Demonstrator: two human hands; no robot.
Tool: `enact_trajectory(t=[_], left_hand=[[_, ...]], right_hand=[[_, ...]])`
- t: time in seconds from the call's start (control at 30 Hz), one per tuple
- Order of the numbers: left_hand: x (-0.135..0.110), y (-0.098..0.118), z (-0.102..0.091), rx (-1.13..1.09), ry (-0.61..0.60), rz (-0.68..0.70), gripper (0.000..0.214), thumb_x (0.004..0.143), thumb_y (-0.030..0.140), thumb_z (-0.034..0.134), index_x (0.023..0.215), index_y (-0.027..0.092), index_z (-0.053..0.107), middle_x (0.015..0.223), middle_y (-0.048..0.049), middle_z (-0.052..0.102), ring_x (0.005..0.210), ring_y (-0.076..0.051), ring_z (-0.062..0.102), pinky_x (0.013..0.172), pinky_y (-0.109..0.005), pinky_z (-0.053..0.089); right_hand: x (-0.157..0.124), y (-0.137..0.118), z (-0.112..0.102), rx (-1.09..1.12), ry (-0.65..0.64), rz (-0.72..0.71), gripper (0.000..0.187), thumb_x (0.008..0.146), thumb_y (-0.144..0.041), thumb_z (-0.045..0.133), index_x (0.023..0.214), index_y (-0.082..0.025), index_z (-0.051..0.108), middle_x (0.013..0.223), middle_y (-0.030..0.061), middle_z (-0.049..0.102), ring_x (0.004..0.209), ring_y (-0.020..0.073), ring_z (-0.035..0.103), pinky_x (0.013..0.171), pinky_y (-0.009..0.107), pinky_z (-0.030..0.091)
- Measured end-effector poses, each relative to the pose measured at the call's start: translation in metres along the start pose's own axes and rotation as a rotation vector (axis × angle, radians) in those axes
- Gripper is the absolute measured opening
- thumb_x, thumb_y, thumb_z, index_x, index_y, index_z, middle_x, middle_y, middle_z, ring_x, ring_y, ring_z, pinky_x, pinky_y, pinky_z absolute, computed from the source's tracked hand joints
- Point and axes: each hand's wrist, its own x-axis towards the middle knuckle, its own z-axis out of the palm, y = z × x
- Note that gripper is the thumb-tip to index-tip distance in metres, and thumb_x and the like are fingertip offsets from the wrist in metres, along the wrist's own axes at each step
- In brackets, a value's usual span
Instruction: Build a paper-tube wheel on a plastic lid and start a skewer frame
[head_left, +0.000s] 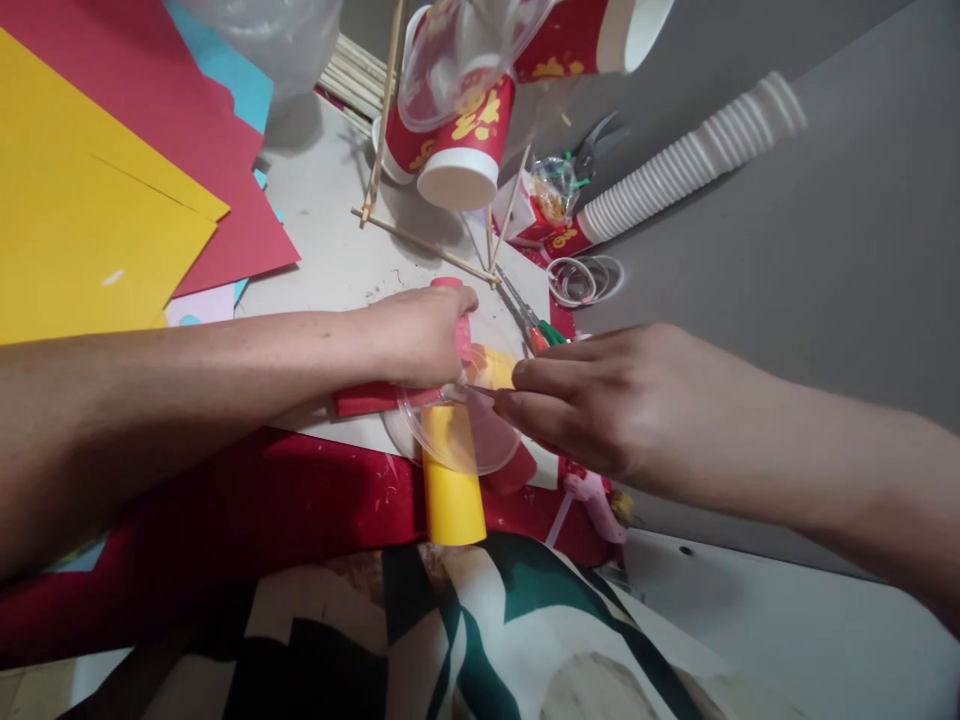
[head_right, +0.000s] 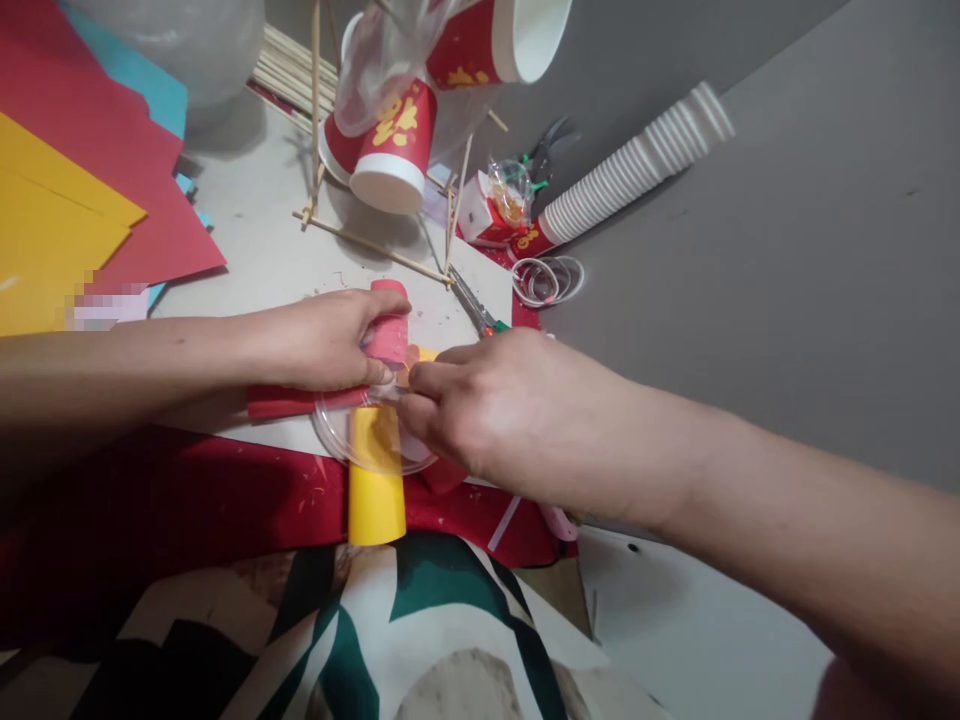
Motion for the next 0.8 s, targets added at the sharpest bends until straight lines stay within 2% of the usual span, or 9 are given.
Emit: enact_trajectory(t=[0.13, 0.23, 0.33, 0.4, 0.47, 0.53, 0.6, 0.73, 0.8], left_hand=[[0.0, 0.001, 0.0, 0.0, 0.011, -0.009, 0.073, 0.076, 0.03, 0.067, 0.144, 0.023, 0.043, 0.142, -0.0097, 0.057, 0.121, -0.025, 0.058, 0.097, -0.031, 0.046], [-0.002, 0.003, -0.001, 0.002, 0.004, -0.01, 0.072, 0.076, 0.029, 0.068, 0.144, 0.022, 0.043, 0.14, -0.0101, 0.058, 0.12, -0.026, 0.058, 0.096, -0.031, 0.046], [-0.003, 0.004, -0.002, -0.01, -0.003, -0.01, 0.07, 0.077, 0.029, 0.067, 0.143, 0.022, 0.044, 0.137, -0.0101, 0.06, 0.116, -0.025, 0.06, 0.095, -0.031, 0.046], [-0.003, 0.004, -0.003, -0.009, -0.007, -0.007, 0.07, 0.077, 0.03, 0.067, 0.143, 0.021, 0.044, 0.135, -0.0101, 0.062, 0.111, -0.025, 0.062, 0.092, -0.031, 0.047], [-0.004, 0.004, -0.003, 0.002, -0.009, -0.001, 0.072, 0.077, 0.029, 0.068, 0.143, 0.02, 0.044, 0.133, -0.0101, 0.063, 0.109, -0.024, 0.062, 0.089, -0.031, 0.048], [-0.004, 0.004, -0.003, 0.015, -0.008, -0.005, 0.072, 0.076, 0.027, 0.069, 0.143, 0.02, 0.044, 0.134, -0.01, 0.062, 0.11, -0.024, 0.062, 0.09, -0.03, 0.048], [-0.004, 0.004, -0.002, 0.016, -0.003, -0.003, 0.072, 0.076, 0.027, 0.068, 0.143, 0.02, 0.044, 0.135, -0.0093, 0.062, 0.111, -0.023, 0.061, 0.09, -0.029, 0.048], [-0.003, 0.003, -0.002, 0.002, 0.001, 0.007, 0.071, 0.074, 0.029, 0.069, 0.141, 0.021, 0.045, 0.135, -0.0086, 0.062, 0.112, -0.023, 0.061, 0.092, -0.029, 0.048], [-0.003, 0.002, -0.002, -0.003, 0.005, 0.009, 0.072, 0.074, 0.029, 0.069, 0.142, 0.021, 0.045, 0.137, -0.0093, 0.06, 0.114, -0.024, 0.06, 0.094, -0.03, 0.047]], right_hand=[[-0.002, -0.017, 0.014, 0.286, 0.171, 0.392, 0.018, 0.091, -0.018, 0.051, 0.079, -0.016, 0.065, 0.071, 0.0047, 0.067, 0.056, 0.0124, 0.054, 0.053, 0.025, 0.038], [-0.002, -0.021, 0.026, 0.639, 0.338, 0.775, 0.016, 0.085, -0.026, 0.06, 0.072, -0.017, 0.063, 0.06, 0.0013, 0.06, 0.052, 0.0115, 0.05, 0.05, 0.025, 0.038], [-0.002, -0.022, 0.036, 1.09, 0.395, 1.091, 0.026, 0.08, -0.036, 0.069, 0.065, -0.019, 0.056, 0.054, -0.0013, 0.051, 0.045, 0.0094, 0.04, 0.042, 0.024, 0.03], [-0.002, -0.021, 0.041, 1.375, 0.415, 1.223, 0.029, 0.076, -0.037, 0.073, 0.066, -0.019, 0.053, 0.053, -0.003, 0.048, 0.041, 0.0067, 0.032, 0.039, 0.023, 0.023], [-0.002, -0.02, 0.041, 1.471, 0.421, 1.267, 0.03, 0.074, -0.038, 0.075, 0.067, -0.018, 0.053, 0.053, -0.0037, 0.046, 0.04, 0.0053, 0.028, 0.038, 0.022, 0.02], [-0.003, -0.016, 0.038, 1.331, 0.394, 1.19, 0.03, 0.073, -0.04, 0.075, 0.067, -0.018, 0.056, 0.054, -0.0021, 0.049, 0.043, 0.0068, 0.033, 0.04, 0.023, 0.025], [-0.004, -0.008, 0.033, 1.047, 0.346, 1.001, 0.026, 0.075, -0.039, 0.073, 0.067, -0.017, 0.061, 0.055, -0.0006, 0.053, 0.047, 0.0093, 0.04, 0.044, 0.024, 0.031], [-0.006, 0.013, 0.021, 0.59, 0.209, 0.425, 0.019, 0.088, -0.032, 0.061, 0.076, -0.019, 0.066, 0.065, 0.0019, 0.063, 0.058, 0.0129, 0.055, 0.055, 0.026, 0.041], [-0.005, 0.021, 0.014, 0.399, 0.137, 0.195, 0.02, 0.095, -0.029, 0.053, 0.085, -0.02, 0.069, 0.074, 0.0031, 0.067, 0.063, 0.0134, 0.058, 0.057, 0.026, 0.04]])
